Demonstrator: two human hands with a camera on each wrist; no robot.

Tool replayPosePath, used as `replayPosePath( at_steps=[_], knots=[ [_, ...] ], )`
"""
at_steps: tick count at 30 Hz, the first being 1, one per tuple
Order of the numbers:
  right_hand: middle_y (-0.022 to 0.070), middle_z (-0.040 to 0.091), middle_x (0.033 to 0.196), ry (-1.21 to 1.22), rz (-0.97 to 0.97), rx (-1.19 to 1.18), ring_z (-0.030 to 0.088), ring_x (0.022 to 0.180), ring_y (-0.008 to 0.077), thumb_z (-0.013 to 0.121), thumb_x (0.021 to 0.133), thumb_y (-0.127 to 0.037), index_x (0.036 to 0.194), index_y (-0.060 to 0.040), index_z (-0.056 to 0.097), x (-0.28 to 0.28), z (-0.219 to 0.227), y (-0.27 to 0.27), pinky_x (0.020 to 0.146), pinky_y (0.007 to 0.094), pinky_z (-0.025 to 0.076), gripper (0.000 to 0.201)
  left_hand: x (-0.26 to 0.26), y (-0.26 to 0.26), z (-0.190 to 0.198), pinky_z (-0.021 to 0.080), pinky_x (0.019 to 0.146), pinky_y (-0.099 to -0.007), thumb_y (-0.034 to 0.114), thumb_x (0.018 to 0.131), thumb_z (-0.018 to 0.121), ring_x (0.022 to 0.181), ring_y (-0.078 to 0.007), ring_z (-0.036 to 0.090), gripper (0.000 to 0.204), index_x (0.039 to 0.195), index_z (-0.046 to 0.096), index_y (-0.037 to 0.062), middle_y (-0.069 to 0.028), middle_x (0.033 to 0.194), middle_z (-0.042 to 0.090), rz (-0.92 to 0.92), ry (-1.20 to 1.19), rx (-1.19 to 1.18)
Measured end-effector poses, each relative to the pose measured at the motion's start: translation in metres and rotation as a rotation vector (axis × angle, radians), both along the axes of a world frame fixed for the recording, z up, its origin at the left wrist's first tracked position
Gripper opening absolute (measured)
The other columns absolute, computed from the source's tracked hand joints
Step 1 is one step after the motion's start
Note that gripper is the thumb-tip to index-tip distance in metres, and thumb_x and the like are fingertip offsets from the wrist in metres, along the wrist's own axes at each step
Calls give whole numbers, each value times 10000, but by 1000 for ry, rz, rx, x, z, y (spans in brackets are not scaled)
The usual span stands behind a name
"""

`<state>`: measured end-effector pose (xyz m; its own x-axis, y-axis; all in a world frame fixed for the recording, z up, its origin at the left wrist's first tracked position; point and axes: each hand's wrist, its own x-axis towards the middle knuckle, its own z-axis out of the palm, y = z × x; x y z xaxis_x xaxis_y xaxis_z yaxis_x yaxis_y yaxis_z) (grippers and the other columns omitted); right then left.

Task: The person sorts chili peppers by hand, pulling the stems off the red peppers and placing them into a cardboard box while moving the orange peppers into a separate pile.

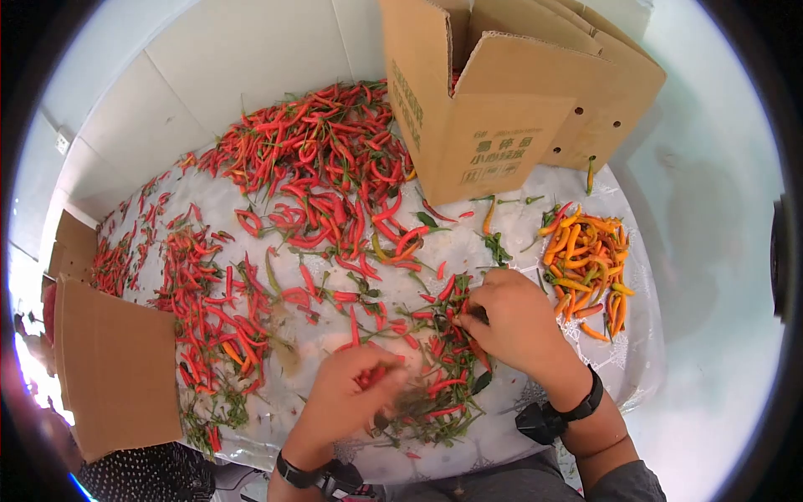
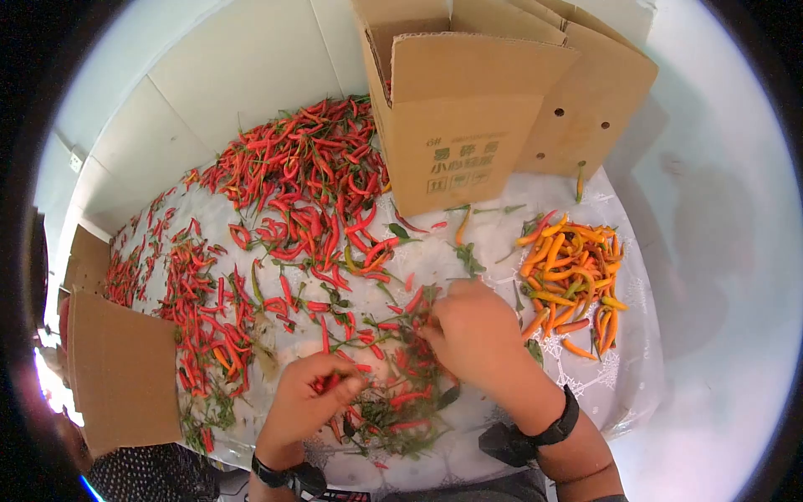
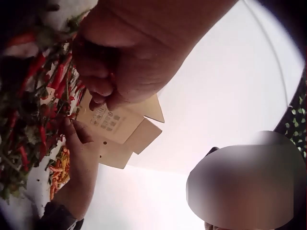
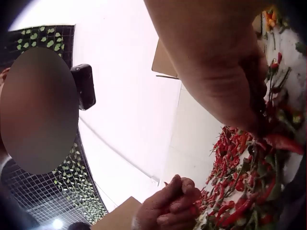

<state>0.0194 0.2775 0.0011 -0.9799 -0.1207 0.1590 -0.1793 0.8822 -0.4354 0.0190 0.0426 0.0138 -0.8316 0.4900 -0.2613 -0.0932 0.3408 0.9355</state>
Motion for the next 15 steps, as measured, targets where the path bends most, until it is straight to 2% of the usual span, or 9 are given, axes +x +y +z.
replayPosePath(
  at_steps=[1,3,4,7,8,10,11,15],
  knots=[
    [119,542,698,32,9,-50,550,721,299,672,704,-126,742,-31,615,-1,0,0,650,391,449,117,-2,1,5,417,407,-241,223,906,560,443,-102,499,233,837,577,1,-22,601,495,81,-141,38],
    [128,561,716,93,32,-149,571,726,309,662,743,-149,770,-26,602,-4,3,-1,640,388,466,140,-3,0,2,348,397,-193,207,905,568,429,-64,443,203,879,586,7,-15,615,515,197,-309,205],
    [129,573,723,66,-8,-277,579,707,302,653,755,-137,783,-23,593,-4,5,-4,629,376,467,132,-4,-2,0,314,392,-169,199,904,572,422,-45,415,190,900,590,9,-11,623,525,256,-391,289],
    [131,614,763,11,-77,-600,607,640,261,614,802,-91,857,-20,559,-2,5,-13,587,324,468,106,-5,-3,-10,290,406,-188,198,898,583,472,-43,396,198,956,565,8,-9,680,533,223,-348,407],
    [115,617,778,-66,-15,-646,611,663,229,625,800,-77,868,-18,576,1,8,-17,609,306,475,103,-5,-1,-13,284,408,-190,196,895,588,479,-43,391,203,970,563,9,-8,694,536,213,-317,439],
    [85,624,808,-217,107,-738,618,708,165,648,794,-49,888,-14,608,7,17,-27,653,270,490,108,-3,7,-7,367,407,-193,210,893,593,495,-38,440,237,993,557,-2,-5,679,540,241,-288,419],
    [75,625,795,-176,215,-699,609,701,152,680,775,-63,905,-21,619,10,12,-31,647,264,487,149,-2,8,-4,409,406,-195,216,892,595,503,-35,465,254,1005,554,-7,-3,672,542,254,-274,410],
    [61,624,757,-138,302,-670,601,669,149,737,735,-114,877,-41,629,19,7,-48,613,257,473,192,0,3,-14,359,432,-182,193,881,611,514,-27,448,252,1042,553,8,-17,768,586,268,-270,419]
  ],
)
